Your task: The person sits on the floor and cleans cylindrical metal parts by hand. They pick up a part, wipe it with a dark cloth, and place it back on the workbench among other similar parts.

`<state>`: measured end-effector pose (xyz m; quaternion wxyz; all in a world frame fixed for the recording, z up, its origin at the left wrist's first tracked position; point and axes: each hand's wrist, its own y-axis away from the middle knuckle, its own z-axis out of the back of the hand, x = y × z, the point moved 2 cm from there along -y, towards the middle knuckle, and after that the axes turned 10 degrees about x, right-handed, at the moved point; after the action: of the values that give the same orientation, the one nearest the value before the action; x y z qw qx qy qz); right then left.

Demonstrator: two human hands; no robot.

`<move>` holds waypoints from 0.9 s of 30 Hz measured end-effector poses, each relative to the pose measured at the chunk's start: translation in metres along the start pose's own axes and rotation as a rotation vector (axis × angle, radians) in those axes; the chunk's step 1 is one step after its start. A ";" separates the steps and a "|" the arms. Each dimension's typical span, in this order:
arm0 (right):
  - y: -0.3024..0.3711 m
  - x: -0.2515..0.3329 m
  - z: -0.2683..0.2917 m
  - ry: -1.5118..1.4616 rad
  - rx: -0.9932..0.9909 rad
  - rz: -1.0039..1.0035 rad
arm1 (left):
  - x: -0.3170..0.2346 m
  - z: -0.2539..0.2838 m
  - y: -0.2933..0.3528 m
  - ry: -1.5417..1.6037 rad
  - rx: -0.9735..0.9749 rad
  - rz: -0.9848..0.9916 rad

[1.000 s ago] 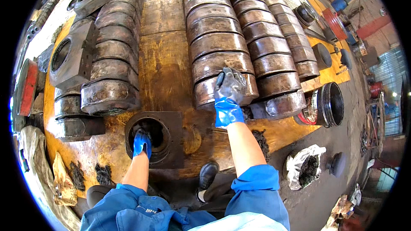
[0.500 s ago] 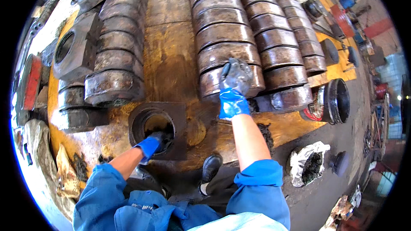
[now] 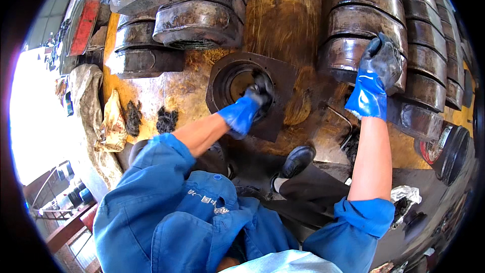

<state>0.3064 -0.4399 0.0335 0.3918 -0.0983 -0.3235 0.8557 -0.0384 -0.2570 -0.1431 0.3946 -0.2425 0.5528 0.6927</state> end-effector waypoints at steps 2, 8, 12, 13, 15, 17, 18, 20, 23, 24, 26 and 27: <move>0.003 0.000 0.001 -0.003 0.098 -0.106 | -0.004 -0.001 0.008 -0.151 0.211 0.044; -0.004 -0.005 0.002 0.008 0.005 -0.032 | 0.022 -0.014 -0.030 -0.608 0.179 0.127; 0.001 0.000 0.002 -0.011 0.071 -0.052 | 0.061 0.004 -0.057 -1.003 0.307 0.072; 0.002 -0.003 0.001 -0.011 0.079 -0.062 | 0.057 0.005 -0.056 -0.915 0.246 0.066; 0.003 -0.001 0.004 -0.019 0.065 -0.060 | 0.043 -0.005 -0.051 -0.320 -0.178 0.086; 0.010 -0.015 -0.007 -0.087 0.018 -0.045 | 0.021 0.002 -0.038 -0.475 -0.288 -0.033; 0.017 -0.036 -0.019 -0.146 -0.023 -0.031 | -0.001 0.012 -0.028 -0.930 -0.290 -0.197; 0.019 -0.030 -0.025 -0.161 -0.022 -0.032 | -0.001 0.036 -0.027 -1.375 -0.117 -0.510; 0.003 -0.003 -0.009 -0.022 0.047 -0.071 | 0.008 0.061 -0.035 -1.431 0.025 -0.663; 0.002 -0.006 -0.014 -0.022 0.039 -0.067 | 0.012 0.068 -0.039 -1.320 0.003 -0.700; 0.001 0.000 -0.010 -0.042 0.067 -0.087 | 0.036 0.073 -0.046 -1.225 0.067 -0.539; 0.005 -0.011 -0.006 -0.038 0.049 -0.051 | 0.022 0.069 -0.048 -1.274 0.102 -0.336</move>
<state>0.3141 -0.4475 0.0247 0.4097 -0.0641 -0.3123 0.8547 -0.0049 -0.1813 -0.1696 0.7584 0.1507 0.1980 0.6025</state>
